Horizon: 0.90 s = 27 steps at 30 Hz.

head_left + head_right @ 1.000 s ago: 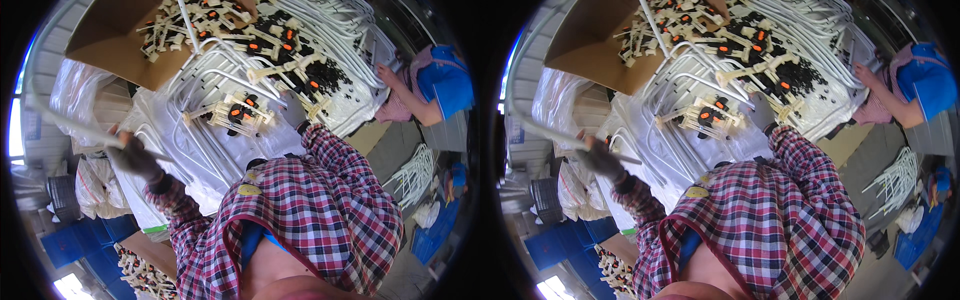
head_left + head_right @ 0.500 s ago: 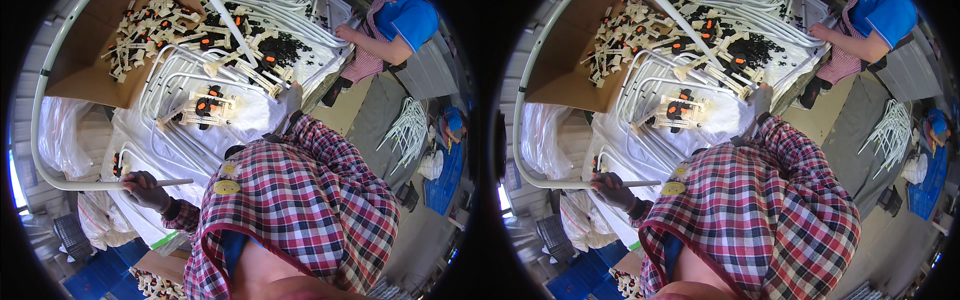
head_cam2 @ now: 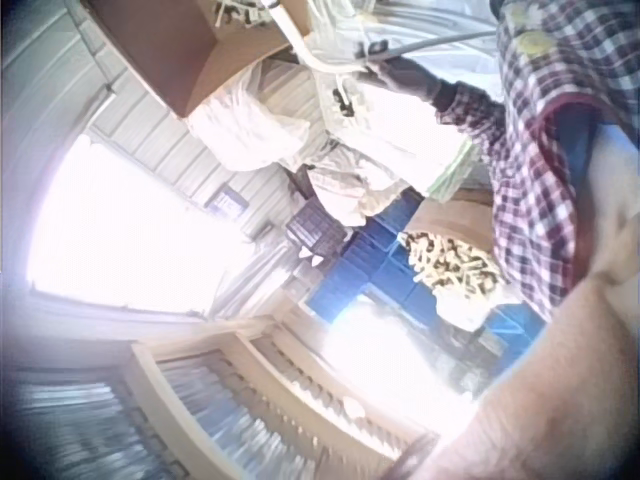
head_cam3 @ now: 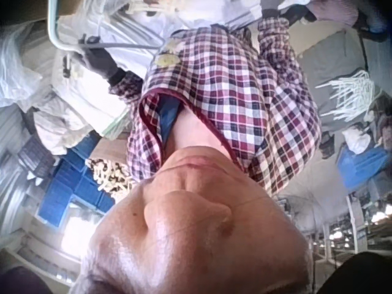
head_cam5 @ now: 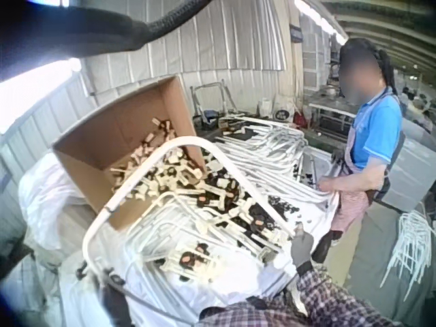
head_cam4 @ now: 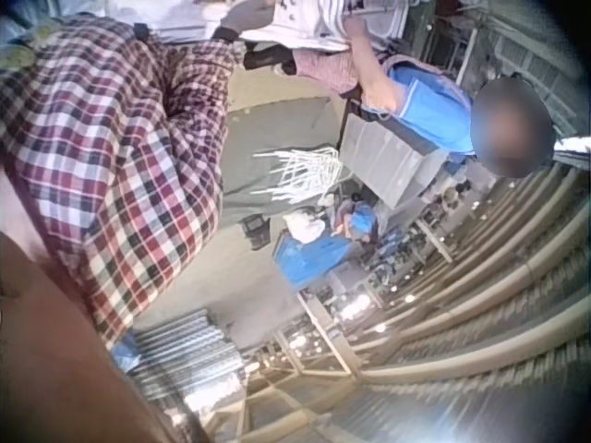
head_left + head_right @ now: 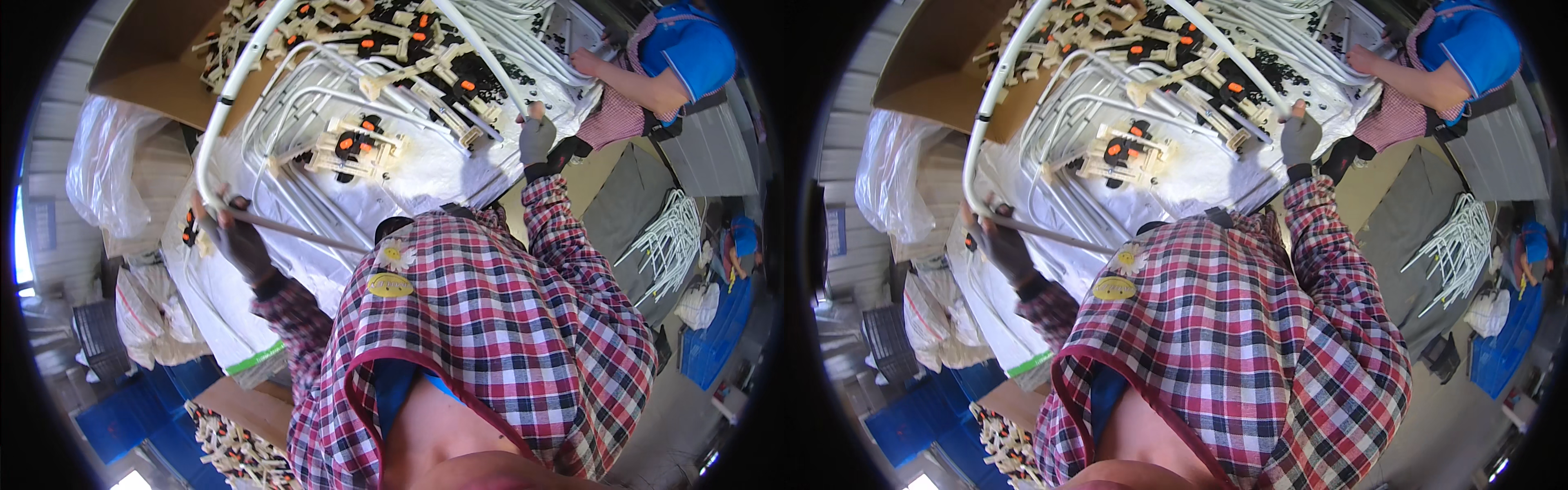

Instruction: The person assembles white plastic frames with black and orange connectors. They pick up frames and connectors from a table, attach the connectors to the frames, and place the assembled units on a nearby surface. The process is repeated continuously.

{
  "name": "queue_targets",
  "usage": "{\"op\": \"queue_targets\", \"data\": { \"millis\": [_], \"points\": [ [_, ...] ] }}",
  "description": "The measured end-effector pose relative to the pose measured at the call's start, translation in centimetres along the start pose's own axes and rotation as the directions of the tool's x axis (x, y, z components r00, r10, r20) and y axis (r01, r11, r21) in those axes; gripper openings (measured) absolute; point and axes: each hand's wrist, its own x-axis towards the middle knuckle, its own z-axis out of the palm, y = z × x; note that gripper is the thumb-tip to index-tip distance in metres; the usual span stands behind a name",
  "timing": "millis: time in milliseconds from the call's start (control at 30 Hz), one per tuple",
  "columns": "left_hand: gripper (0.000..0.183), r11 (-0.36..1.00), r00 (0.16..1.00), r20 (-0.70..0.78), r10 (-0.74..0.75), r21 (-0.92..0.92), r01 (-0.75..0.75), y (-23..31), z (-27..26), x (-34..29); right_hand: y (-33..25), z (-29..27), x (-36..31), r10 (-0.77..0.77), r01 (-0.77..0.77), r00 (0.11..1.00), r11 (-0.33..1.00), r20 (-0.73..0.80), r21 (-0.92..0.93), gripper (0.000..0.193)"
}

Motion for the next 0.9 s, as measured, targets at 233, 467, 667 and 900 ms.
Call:
{"op": "queue_targets", "data": {
  "millis": [233,467,667,900],
  "points": [
    [0.035,0.372,0.875,0.484,-0.018,0.816,-0.443,2.8,3.4,7.7,0.2,3.1,0.5,-0.009,0.004,0.989,1.0,0.148,0.03,0.062],
    [0.014,0.735,0.891,0.378,-0.252,0.674,-0.078,-5.0,-2.9,9.4,1.8,2.6,0.5,-0.261,0.29,0.955,0.918,0.138,-0.272,0.028],
    [0.026,0.672,0.91,0.116,-0.398,0.712,0.204,-0.9,-9.2,5.9,7.2,0.2,3.4,0.207,-0.182,0.967,0.969,0.15,-0.165,0.018],
    [0.02,0.688,0.92,-0.028,-0.391,0.655,0.313,2.3,-8.1,3.3,3.6,5.0,8.8,0.061,0.151,0.949,0.774,0.309,-0.614,0.024]
  ]
}}
